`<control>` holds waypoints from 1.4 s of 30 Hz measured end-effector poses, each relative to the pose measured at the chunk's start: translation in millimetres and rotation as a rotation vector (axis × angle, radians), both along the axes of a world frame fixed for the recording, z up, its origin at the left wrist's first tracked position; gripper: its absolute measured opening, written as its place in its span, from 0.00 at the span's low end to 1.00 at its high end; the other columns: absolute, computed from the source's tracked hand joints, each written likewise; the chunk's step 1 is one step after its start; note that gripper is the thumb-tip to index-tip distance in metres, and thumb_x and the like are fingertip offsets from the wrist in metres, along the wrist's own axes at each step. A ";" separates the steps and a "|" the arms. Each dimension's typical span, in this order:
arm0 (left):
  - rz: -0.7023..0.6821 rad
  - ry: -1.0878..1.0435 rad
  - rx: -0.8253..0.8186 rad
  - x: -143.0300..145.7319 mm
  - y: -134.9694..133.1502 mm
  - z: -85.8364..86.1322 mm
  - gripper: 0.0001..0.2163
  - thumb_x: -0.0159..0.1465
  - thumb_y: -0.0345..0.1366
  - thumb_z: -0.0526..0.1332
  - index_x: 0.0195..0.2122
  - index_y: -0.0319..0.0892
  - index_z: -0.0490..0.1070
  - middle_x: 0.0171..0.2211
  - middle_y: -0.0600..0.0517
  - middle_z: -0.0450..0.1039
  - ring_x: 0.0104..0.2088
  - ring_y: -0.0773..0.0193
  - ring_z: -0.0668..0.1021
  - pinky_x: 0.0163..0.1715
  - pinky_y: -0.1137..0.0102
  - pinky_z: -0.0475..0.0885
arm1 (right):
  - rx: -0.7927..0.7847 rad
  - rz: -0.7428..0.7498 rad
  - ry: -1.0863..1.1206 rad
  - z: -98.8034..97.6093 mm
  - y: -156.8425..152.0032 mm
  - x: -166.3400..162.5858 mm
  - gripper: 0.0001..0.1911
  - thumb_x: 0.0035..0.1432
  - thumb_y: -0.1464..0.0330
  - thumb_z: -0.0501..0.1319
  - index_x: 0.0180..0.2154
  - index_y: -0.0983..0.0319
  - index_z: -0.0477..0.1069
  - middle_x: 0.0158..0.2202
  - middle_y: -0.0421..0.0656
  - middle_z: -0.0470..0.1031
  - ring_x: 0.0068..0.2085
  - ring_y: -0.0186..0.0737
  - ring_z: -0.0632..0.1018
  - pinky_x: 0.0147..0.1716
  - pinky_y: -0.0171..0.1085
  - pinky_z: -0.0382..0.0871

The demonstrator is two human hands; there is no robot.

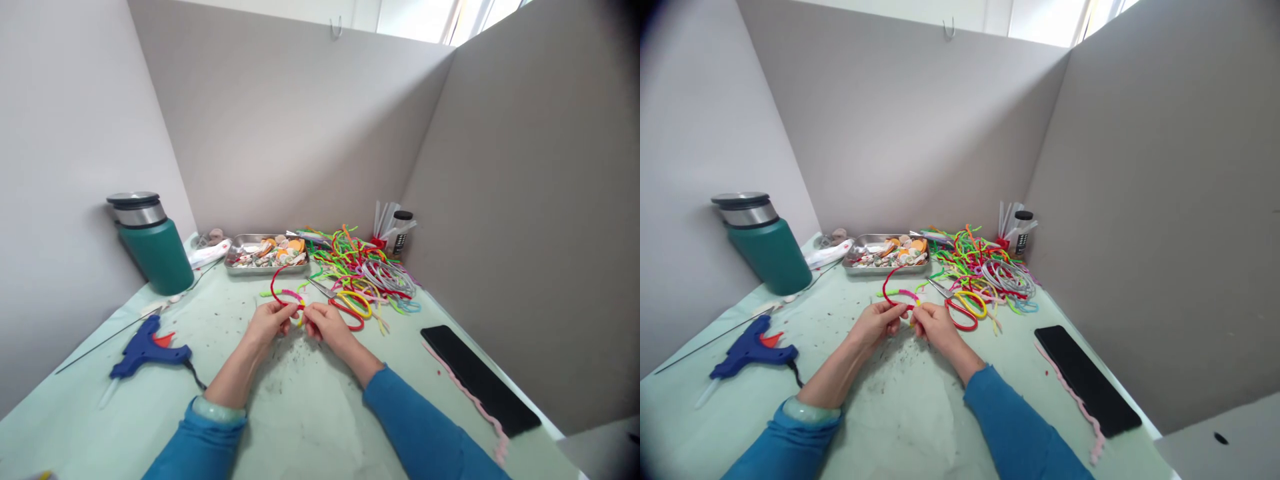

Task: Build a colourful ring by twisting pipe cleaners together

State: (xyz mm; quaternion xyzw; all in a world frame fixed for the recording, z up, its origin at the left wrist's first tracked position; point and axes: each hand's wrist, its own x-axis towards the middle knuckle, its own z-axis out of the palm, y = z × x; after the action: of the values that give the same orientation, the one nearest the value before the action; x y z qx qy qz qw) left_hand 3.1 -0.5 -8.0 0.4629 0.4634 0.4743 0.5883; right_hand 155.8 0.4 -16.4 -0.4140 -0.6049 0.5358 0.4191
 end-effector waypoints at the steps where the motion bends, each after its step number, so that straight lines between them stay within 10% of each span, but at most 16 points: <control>1: 0.012 0.014 0.003 0.1 -0.1 0.7 0.15 0.49 0.46 0.66 0.25 0.36 0.71 0.15 0.56 0.65 0.14 0.75 0.62 0.15 0.77 0.56 | 0.045 -0.019 -0.039 -0.8 0.4 0.2 0.13 0.55 0.62 0.53 0.25 0.63 0.66 0.16 0.36 0.65 0.16 0.27 0.62 0.15 0.28 0.53; 16: 0.108 0.157 0.007 -2.5 2.6 0.7 0.16 0.50 0.48 0.64 0.24 0.36 0.71 0.11 0.56 0.62 0.13 0.74 0.62 0.16 0.76 0.54 | 0.568 -0.371 -0.753 13.9 8.0 33.1 0.11 0.60 0.63 0.52 0.31 0.62 0.68 0.30 0.43 0.72 0.34 0.38 0.70 0.34 0.34 0.59; 22: 0.172 0.090 -0.026 -5.3 4.6 0.5 0.17 0.49 0.48 0.64 0.23 0.36 0.70 0.10 0.57 0.61 0.12 0.74 0.63 0.15 0.76 0.54 | 0.451 -0.385 -1.237 11.7 17.2 67.6 0.09 0.56 0.68 0.57 0.40 0.65 0.68 0.40 0.54 0.72 0.45 0.47 0.70 0.41 0.39 0.59; 36: 0.305 -0.005 0.010 -12.9 8.0 2.2 0.20 0.46 0.51 0.64 0.26 0.36 0.69 0.17 0.55 0.68 0.13 0.75 0.64 0.15 0.76 0.57 | 0.304 -0.202 -0.443 12.7 23.3 75.5 0.25 0.48 0.62 0.63 0.49 0.60 0.66 0.33 0.42 0.72 0.32 0.38 0.73 0.30 0.35 0.65; 42: 0.315 -0.008 0.014 -16.0 9.5 0.5 0.18 0.49 0.49 0.62 0.27 0.36 0.70 0.14 0.56 0.66 0.13 0.74 0.64 0.16 0.76 0.59 | 0.426 -0.008 -0.632 20.7 8.1 64.6 0.24 0.50 0.56 0.62 0.48 0.59 0.69 0.39 0.45 0.74 0.39 0.43 0.74 0.38 0.39 0.66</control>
State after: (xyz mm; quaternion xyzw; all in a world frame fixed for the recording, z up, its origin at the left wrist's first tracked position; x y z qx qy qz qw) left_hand -12.9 8.9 -7.5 0.3869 0.5246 0.5657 0.5051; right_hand 220.4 8.5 4.4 -0.4648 -0.8004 0.2422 0.2909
